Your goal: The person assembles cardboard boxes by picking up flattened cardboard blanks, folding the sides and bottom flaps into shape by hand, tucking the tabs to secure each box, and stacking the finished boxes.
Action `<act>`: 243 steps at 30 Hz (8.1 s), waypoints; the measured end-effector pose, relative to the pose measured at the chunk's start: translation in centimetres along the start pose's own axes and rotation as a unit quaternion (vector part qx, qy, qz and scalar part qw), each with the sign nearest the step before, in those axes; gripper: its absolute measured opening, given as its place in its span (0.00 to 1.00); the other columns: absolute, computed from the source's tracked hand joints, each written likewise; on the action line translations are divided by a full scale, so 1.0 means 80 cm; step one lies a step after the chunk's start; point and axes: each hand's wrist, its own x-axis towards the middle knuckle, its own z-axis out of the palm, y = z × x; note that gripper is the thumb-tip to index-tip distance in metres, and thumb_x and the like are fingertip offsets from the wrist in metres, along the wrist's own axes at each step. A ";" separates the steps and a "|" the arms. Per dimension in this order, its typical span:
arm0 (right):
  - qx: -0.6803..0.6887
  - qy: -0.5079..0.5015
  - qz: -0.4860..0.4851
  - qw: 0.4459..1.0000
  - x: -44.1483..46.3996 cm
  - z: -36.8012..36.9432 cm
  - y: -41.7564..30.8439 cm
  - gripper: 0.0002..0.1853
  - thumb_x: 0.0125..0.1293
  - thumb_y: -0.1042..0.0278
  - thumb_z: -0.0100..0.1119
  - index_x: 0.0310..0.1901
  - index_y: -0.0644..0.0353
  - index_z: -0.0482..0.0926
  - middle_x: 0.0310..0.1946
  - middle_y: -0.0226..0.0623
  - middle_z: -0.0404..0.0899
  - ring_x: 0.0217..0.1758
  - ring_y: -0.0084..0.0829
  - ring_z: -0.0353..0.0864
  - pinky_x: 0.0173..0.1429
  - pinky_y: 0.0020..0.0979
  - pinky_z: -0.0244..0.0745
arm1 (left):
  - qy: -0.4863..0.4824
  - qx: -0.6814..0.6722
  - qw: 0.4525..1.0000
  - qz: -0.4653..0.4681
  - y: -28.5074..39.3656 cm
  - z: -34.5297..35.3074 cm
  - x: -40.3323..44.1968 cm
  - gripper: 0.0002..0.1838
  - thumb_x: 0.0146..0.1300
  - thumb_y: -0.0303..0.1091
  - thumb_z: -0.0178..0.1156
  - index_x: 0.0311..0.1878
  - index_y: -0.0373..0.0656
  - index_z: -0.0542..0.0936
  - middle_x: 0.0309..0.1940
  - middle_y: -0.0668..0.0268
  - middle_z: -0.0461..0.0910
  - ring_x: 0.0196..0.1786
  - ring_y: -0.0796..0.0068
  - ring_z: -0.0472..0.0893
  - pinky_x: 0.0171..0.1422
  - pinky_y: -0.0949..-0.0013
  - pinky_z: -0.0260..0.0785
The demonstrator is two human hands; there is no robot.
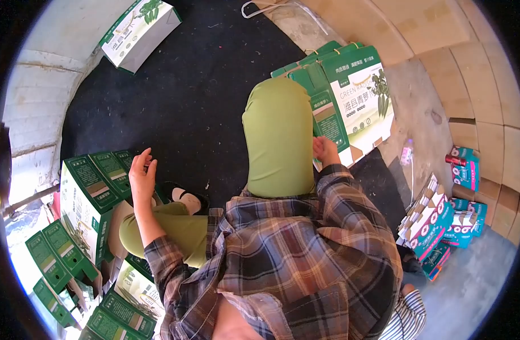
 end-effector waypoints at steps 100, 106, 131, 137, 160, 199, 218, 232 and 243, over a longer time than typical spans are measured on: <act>-0.337 -0.549 -0.387 0.660 -0.393 0.620 -0.066 0.11 0.66 0.71 0.56 0.48 0.66 0.79 0.41 0.30 0.81 0.42 0.19 0.77 0.50 0.23 0.69 | 0.408 -0.642 0.646 -0.064 -0.110 -0.150 0.014 0.22 0.69 0.42 0.53 0.58 0.35 0.72 0.53 0.63 0.76 0.58 0.74 0.72 0.65 0.71 0.61; -0.334 -0.438 -0.496 0.671 -0.370 0.640 -0.034 0.13 0.69 0.69 0.54 0.51 0.66 0.75 0.41 0.30 0.79 0.43 0.18 0.75 0.48 0.21 0.69 | 0.355 -0.692 0.617 -0.122 -0.081 -0.139 0.003 0.21 0.68 0.41 0.55 0.56 0.35 0.74 0.55 0.62 0.75 0.55 0.71 0.75 0.62 0.65 0.65; -0.595 -0.275 -0.334 0.677 -0.314 0.641 0.013 0.43 0.62 0.45 0.56 0.73 0.43 0.44 0.69 0.39 0.58 0.71 0.41 0.56 0.62 0.52 0.62 | 0.234 -0.264 0.917 -0.187 -0.052 -0.093 -0.009 0.09 0.58 0.28 0.63 0.42 0.37 0.82 0.28 0.70 0.80 0.34 0.82 0.75 0.44 0.77 0.66; -0.636 -0.236 -0.553 0.483 -0.313 0.636 0.044 0.65 0.46 0.46 0.74 0.72 0.65 0.35 0.72 0.53 0.46 0.75 0.42 0.49 0.72 0.35 0.54 | 0.248 -0.262 0.924 -0.123 -0.033 -0.095 -0.014 0.10 0.58 0.29 0.63 0.43 0.38 0.82 0.28 0.70 0.80 0.33 0.82 0.75 0.42 0.76 0.67; -0.512 -0.473 -0.341 0.631 -0.343 0.617 0.042 0.34 0.52 0.81 0.46 0.65 0.56 0.65 0.57 0.33 0.69 0.61 0.26 0.67 0.65 0.27 0.59 | 0.357 -0.456 0.780 -0.236 -0.067 -0.110 -0.037 0.18 0.70 0.37 0.52 0.59 0.39 0.74 0.47 0.63 0.78 0.47 0.75 0.78 0.43 0.70 0.74; -0.616 -0.483 -0.261 0.566 -0.371 0.596 0.013 0.40 0.59 0.68 0.58 0.72 0.51 0.52 0.65 0.37 0.63 0.64 0.29 0.67 0.64 0.34 0.65 | 0.028 0.001 0.995 -0.101 -0.027 -0.114 -0.019 0.37 0.44 0.53 0.72 0.55 0.41 0.78 0.46 0.52 0.80 0.52 0.52 0.77 0.57 0.58 0.69; -0.767 -0.439 -0.334 0.328 -0.363 0.598 0.041 0.28 0.60 0.54 0.61 0.60 0.58 0.74 0.73 0.34 0.52 0.73 0.39 0.56 0.73 0.36 0.53 | 0.454 0.065 0.888 -0.004 -0.001 -0.141 -0.051 0.18 0.56 0.25 0.64 0.51 0.41 0.80 0.34 0.64 0.78 0.36 0.74 0.77 0.43 0.72 0.71; -0.763 -0.425 -0.363 0.326 -0.357 0.604 0.046 0.22 0.66 0.55 0.52 0.57 0.58 0.75 0.71 0.37 0.57 0.70 0.40 0.62 0.69 0.35 0.59 | 0.063 -0.148 0.985 -0.063 -0.045 -0.093 -0.053 0.49 0.50 0.54 0.69 0.71 0.44 0.58 0.51 0.54 0.78 0.56 0.58 0.75 0.62 0.58 0.64; -0.737 -0.356 -0.533 0.214 -0.361 0.591 0.086 0.33 0.55 0.55 0.66 0.64 0.42 0.68 0.69 0.41 0.58 0.70 0.49 0.58 0.67 0.43 0.63 | 0.186 0.112 0.971 -0.099 -0.019 -0.039 -0.017 0.27 0.55 0.33 0.64 0.61 0.53 0.74 0.61 0.64 0.68 0.65 0.57 0.65 0.65 0.48 0.59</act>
